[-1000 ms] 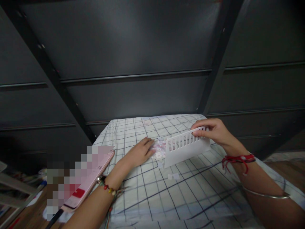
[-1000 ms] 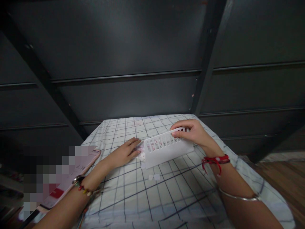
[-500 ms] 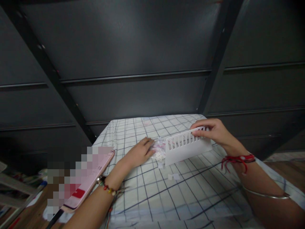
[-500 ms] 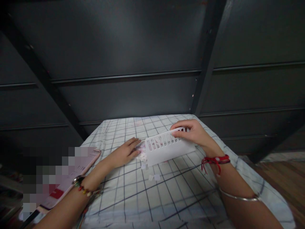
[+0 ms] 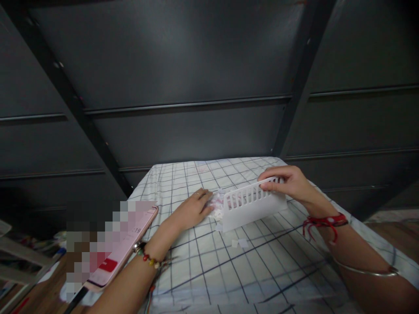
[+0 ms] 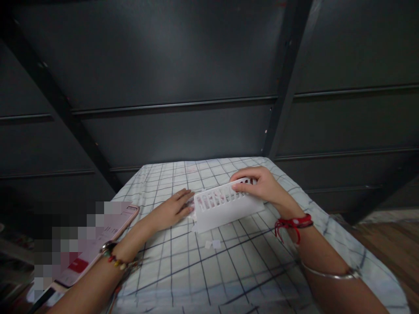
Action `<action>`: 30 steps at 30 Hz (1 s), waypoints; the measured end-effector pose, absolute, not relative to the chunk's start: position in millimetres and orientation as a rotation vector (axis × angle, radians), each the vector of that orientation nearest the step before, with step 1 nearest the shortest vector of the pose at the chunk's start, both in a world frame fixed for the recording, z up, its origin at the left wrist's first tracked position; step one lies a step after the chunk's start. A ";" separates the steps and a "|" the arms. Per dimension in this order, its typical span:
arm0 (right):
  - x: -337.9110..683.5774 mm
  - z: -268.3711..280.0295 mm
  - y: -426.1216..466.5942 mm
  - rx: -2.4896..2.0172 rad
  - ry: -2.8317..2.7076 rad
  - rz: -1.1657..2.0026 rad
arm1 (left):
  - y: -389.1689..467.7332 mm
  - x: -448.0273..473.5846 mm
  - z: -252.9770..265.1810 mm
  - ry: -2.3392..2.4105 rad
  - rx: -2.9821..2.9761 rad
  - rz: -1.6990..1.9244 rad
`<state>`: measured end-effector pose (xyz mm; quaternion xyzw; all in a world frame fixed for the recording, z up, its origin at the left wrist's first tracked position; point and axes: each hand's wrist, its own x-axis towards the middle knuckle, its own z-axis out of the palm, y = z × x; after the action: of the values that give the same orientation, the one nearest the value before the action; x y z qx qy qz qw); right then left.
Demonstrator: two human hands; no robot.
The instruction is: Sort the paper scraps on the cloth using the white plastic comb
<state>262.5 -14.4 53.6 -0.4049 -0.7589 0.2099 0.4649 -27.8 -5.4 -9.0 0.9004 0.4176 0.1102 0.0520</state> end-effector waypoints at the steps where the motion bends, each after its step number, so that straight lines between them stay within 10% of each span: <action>1: 264.1 54.2 -14.1 -1.007 -1.871 0.519 | -4.8 -28.1 -10.0 1.268 2.740 0.343; 30: 260.9 50.1 -13.0 -1.008 -1.840 0.491 | -5.0 -27.6 -10.9 1.242 2.767 0.356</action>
<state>260.9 -13.0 50.1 -0.4119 -0.7521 0.2005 0.4738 -27.6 -5.0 -10.9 0.9053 0.4062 0.1164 0.0441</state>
